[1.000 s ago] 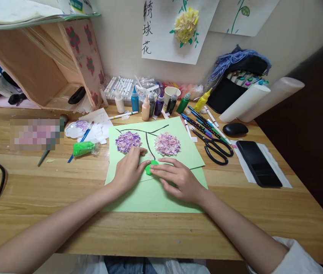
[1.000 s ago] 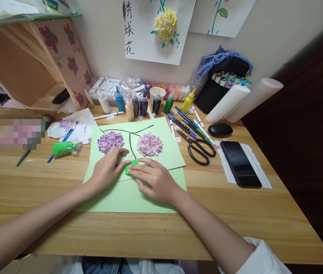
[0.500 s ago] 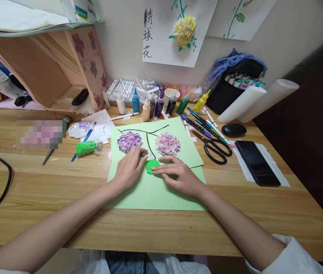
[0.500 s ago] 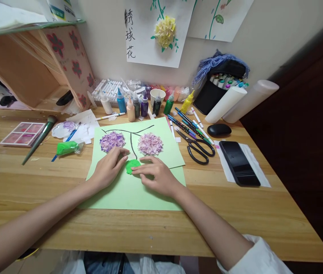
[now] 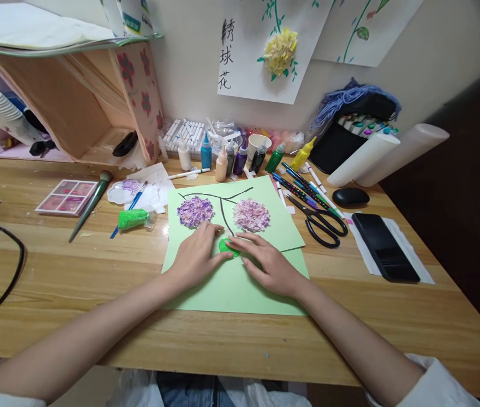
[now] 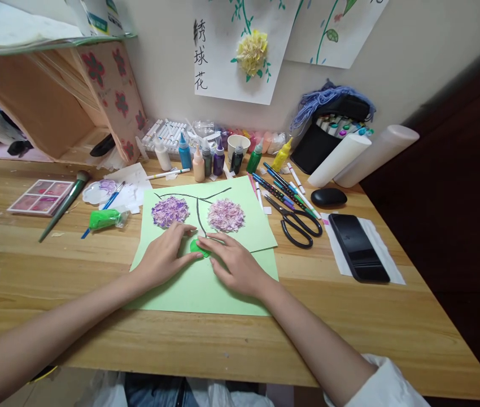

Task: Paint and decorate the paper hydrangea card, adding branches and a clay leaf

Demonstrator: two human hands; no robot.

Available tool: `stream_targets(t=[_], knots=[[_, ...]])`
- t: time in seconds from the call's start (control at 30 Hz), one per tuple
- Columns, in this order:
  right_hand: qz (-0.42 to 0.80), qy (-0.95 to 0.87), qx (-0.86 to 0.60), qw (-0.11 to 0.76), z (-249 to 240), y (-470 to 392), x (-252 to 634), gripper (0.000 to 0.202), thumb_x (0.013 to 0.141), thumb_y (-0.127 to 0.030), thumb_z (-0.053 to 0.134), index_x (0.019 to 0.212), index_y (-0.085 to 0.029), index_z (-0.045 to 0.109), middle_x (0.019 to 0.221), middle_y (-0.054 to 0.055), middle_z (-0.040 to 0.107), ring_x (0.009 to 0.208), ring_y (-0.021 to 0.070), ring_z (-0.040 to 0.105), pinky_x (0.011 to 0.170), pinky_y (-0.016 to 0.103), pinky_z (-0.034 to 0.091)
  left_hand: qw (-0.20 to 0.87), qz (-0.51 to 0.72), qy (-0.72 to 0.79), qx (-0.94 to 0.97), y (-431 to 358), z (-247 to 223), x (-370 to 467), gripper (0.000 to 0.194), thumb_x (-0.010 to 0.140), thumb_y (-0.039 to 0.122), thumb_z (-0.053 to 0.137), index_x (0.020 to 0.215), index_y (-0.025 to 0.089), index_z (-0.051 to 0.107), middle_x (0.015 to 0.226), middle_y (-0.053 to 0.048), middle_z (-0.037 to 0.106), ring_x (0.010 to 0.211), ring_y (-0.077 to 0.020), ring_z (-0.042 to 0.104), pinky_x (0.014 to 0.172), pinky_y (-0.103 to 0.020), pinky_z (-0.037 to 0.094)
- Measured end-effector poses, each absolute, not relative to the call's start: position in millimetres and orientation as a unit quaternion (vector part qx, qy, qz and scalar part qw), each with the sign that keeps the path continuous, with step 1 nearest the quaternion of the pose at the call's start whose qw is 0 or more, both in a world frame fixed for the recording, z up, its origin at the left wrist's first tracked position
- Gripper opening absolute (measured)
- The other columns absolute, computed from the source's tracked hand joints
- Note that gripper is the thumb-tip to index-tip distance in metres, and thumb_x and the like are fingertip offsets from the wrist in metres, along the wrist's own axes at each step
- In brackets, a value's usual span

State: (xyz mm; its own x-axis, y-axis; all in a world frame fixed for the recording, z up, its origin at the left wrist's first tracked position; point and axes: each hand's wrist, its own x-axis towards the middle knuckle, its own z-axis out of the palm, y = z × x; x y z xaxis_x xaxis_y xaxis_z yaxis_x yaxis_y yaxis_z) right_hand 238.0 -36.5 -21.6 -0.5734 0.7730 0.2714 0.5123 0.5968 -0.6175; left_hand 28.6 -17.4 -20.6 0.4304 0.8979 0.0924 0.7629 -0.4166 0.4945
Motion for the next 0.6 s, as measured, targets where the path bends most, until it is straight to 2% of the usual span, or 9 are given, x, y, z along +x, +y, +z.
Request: stream_targets(t=[0.07,0.2,0.3,0.4,0.53,0.6], knots=[[0.241,-0.853,-0.394,0.243,-22.6,-35.3,237.6,0.044,0.09,-0.015,0.041,0.134,-0.021,0.046,0.131,0.01,0.054,0.127,0.0217,0.044,0.104,0.044,0.042,0.185,0.171,0.512,0.821,-18.2,-20.8,30.7,0.042,0.084,0.049,0.056,0.112,0.019,0.045,0.106,-0.007,0.055,0.097,-0.0236,0.056,0.071,-0.035,0.046],[0.226,-0.845,-0.412,0.255,-26.1,-34.1,238.7,0.043,0.092,-0.014,0.036,0.134,-0.02,0.045,0.129,0.012,0.055,0.124,0.0202,0.047,0.103,0.042,0.044,0.186,0.167,0.519,0.818,-18.7,-19.9,31.7,0.042,0.084,0.052,0.055,0.109,0.019,0.046,0.103,-0.006,0.056,0.092,-0.0226,0.058,0.069,-0.034,0.046],[0.205,-0.868,-0.385,0.236,-27.7,-33.9,239.5,0.047,0.092,-0.013,0.036,0.138,-0.022,0.039,0.134,0.01,0.053,0.13,0.0211,0.042,0.107,0.046,0.039,0.185,0.164,0.513,0.822,-18.4,-19.8,30.8,0.041,0.085,0.052,0.052,0.11,0.019,0.046,0.104,-0.006,0.056,0.093,-0.0229,0.057,0.07,-0.034,0.046],[0.175,-0.889,-0.374,0.199,-28.9,-33.9,239.1,0.051,0.091,-0.011,0.036,0.141,-0.022,0.035,0.136,0.011,0.051,0.134,0.0226,0.037,0.11,0.052,0.032,0.193,0.167,0.513,0.82,-18.0,-20.5,30.4,0.029,0.093,0.044,0.04,0.108,0.02,0.047,0.104,-0.006,0.056,0.096,-0.0222,0.057,0.075,-0.035,0.046],[0.143,-0.883,-0.395,0.211,-29.7,-35.0,238.2,0.045,0.09,-0.011,0.037,0.135,-0.017,0.045,0.132,0.015,0.054,0.13,0.024,0.042,0.107,0.05,0.037,0.184,0.172,0.524,0.814,-17.5,-22.6,30.1,0.021,0.095,0.032,0.035,0.107,0.02,0.047,0.106,-0.007,0.058,0.095,-0.0217,0.058,0.074,-0.035,0.046],[0.14,-0.883,-0.393,0.215,-29.2,-35.6,237.6,0.046,0.091,-0.012,0.036,0.136,-0.017,0.043,0.134,0.014,0.053,0.131,0.0239,0.042,0.107,0.049,0.038,0.181,0.175,0.521,0.815,-17.5,-23.3,29.9,0.019,0.094,0.03,0.037,0.108,0.02,0.046,0.106,-0.007,0.058,0.095,-0.0219,0.058,0.073,-0.035,0.047]])
